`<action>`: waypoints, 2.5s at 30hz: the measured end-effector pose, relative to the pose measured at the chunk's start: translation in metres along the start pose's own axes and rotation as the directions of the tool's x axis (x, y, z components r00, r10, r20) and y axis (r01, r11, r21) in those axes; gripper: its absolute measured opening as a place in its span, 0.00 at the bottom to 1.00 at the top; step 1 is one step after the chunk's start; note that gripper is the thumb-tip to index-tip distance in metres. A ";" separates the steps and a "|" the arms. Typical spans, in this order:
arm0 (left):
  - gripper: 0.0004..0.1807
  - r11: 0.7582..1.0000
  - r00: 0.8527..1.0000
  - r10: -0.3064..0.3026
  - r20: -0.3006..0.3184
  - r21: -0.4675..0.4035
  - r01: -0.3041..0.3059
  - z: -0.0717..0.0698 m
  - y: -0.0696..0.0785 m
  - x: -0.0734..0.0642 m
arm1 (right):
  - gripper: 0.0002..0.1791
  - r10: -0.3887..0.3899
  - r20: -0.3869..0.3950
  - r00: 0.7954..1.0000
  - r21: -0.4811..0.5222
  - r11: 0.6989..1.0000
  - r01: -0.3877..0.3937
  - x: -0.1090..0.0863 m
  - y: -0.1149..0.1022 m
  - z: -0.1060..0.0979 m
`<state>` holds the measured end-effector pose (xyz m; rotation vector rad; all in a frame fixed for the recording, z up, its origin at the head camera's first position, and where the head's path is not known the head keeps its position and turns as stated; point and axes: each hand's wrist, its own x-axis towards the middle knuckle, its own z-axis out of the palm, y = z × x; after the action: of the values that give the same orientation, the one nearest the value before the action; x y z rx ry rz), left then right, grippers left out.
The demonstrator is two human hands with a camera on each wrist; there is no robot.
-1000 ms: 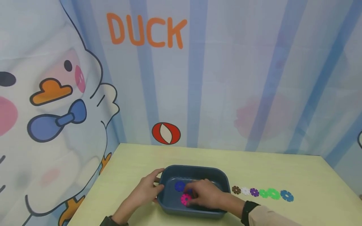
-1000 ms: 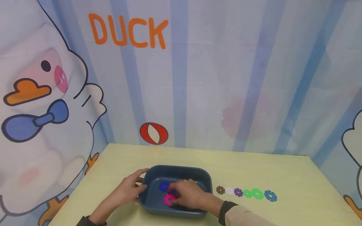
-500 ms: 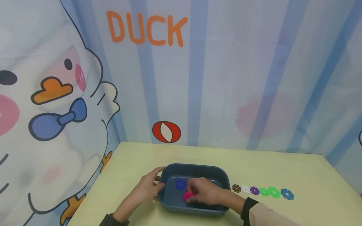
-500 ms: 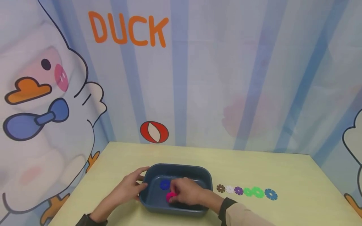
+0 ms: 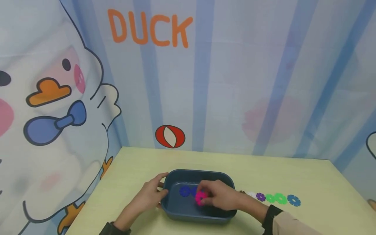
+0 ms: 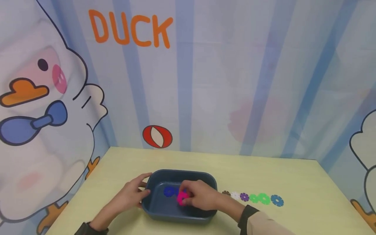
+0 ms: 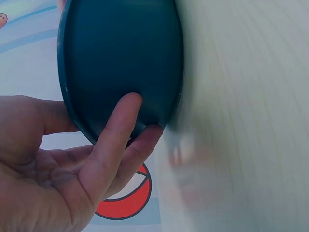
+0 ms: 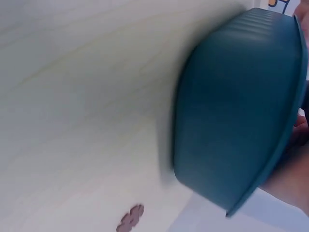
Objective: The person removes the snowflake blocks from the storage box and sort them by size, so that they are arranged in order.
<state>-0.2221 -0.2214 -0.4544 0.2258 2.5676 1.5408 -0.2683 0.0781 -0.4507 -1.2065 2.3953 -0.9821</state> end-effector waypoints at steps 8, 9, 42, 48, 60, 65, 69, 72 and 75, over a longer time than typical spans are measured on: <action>0.35 1.000 1.000 0.001 0.000 -0.001 -0.001 0.001 0.000 0.000 | 0.13 0.018 -0.001 1.000 0.047 0.999 -0.018 -0.019 0.001 -0.017; 0.35 1.000 1.000 0.000 0.001 0.000 0.000 0.001 0.000 0.000 | 0.13 0.019 -0.001 1.000 0.057 0.998 -0.019 -0.021 0.002 -0.019; 0.36 1.000 1.000 -0.028 -0.010 -0.002 0.028 0.004 -0.002 0.002 | 0.12 0.037 -0.109 0.993 0.090 0.996 -0.027 -0.055 0.010 -0.044; 0.36 1.000 1.000 -0.023 0.008 -0.003 0.023 0.004 -0.002 0.002 | 0.11 0.040 -0.118 0.992 0.087 0.996 -0.029 -0.058 0.012 -0.048; 0.36 1.000 1.000 -0.015 -0.005 0.007 0.015 0.003 -0.003 0.000 | 0.11 0.095 -0.094 0.991 0.094 0.992 -0.086 -0.067 0.016 -0.055; 0.35 1.000 1.000 -0.019 -0.015 0.001 0.019 0.003 -0.002 0.000 | 0.10 0.084 -0.112 0.990 0.083 0.994 -0.075 -0.071 0.018 -0.057; 0.35 1.000 1.000 -0.011 -0.020 0.004 0.011 0.002 -0.002 0.000 | 0.10 0.077 -0.123 0.989 0.072 0.995 -0.069 -0.075 0.020 -0.056; 0.35 1.000 1.000 -0.008 -0.013 0.009 0.008 0.003 -0.002 0.001 | 0.10 0.092 -0.121 0.988 0.077 0.994 -0.083 -0.078 0.021 -0.055; 0.35 1.000 1.000 -0.008 -0.008 0.014 0.008 0.004 -0.002 0.001 | 0.10 0.101 -0.113 0.988 0.083 0.992 -0.092 -0.082 0.023 -0.055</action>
<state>-0.2223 -0.2190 -0.4584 0.2114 2.5833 1.5244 -0.2607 0.1770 -0.4297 -1.0221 2.4533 -1.1335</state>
